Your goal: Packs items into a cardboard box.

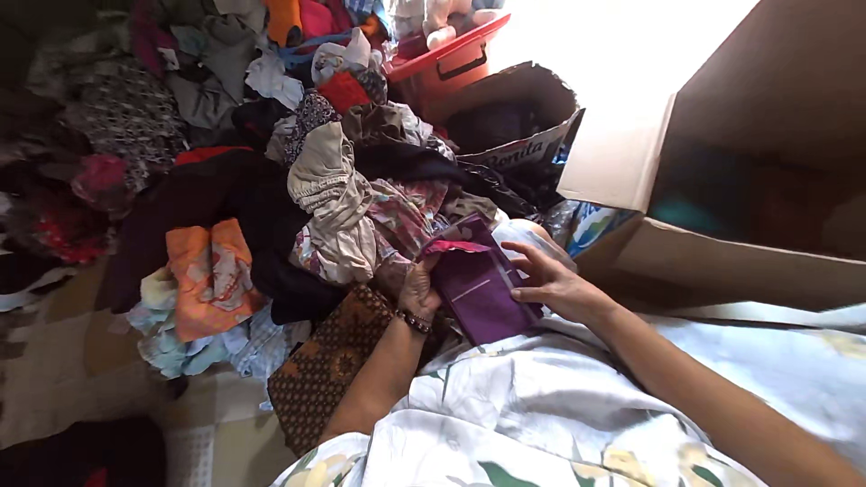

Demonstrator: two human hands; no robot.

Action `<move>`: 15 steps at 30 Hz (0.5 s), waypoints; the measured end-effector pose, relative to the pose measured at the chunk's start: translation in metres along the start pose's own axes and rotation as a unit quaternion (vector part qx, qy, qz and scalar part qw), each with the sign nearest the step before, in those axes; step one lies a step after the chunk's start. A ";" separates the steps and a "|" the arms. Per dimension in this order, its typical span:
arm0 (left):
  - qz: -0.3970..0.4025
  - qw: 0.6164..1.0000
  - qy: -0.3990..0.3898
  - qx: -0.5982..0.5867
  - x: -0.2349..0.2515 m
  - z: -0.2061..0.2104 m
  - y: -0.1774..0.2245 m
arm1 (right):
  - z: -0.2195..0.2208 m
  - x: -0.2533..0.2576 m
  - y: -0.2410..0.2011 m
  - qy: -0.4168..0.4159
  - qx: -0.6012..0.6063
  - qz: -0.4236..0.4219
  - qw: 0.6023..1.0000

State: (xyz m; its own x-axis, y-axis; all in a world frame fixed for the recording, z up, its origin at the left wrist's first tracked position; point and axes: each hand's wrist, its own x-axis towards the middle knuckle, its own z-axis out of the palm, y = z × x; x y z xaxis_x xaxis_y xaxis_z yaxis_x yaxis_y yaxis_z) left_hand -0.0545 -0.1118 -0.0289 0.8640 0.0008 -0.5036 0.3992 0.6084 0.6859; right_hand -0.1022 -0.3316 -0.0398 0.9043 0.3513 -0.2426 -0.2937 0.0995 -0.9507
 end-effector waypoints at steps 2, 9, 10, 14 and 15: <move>0.012 1.000 -0.024 -0.008 -0.001 -0.001 0.001 | 0.000 -0.001 0.000 -0.001 0.001 -0.008 1.000; 0.079 0.981 -0.175 0.011 -0.016 0.006 -0.003 | 0.005 -0.006 -0.011 0.011 -0.038 -0.104 0.994; 0.094 0.978 -0.185 0.010 -0.015 0.008 -0.003 | 0.004 -0.006 -0.011 0.018 -0.051 -0.117 0.992; 0.152 0.950 -0.268 0.050 -0.003 0.013 0.006 | -0.004 -0.009 -0.019 -0.019 -0.043 -0.140 0.989; 0.168 0.940 -0.288 0.072 0.002 0.015 0.011 | -0.006 -0.010 -0.020 -0.036 -0.041 -0.142 0.988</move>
State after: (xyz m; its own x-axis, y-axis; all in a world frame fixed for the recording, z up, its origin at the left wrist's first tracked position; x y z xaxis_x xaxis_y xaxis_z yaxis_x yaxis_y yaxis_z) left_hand -0.0441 -0.1166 -0.0143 0.9550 -0.2813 0.0943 0.0749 0.5361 0.8408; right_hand -0.1031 -0.3423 -0.0192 0.9211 0.3865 0.0474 -0.0030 0.1289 -0.9916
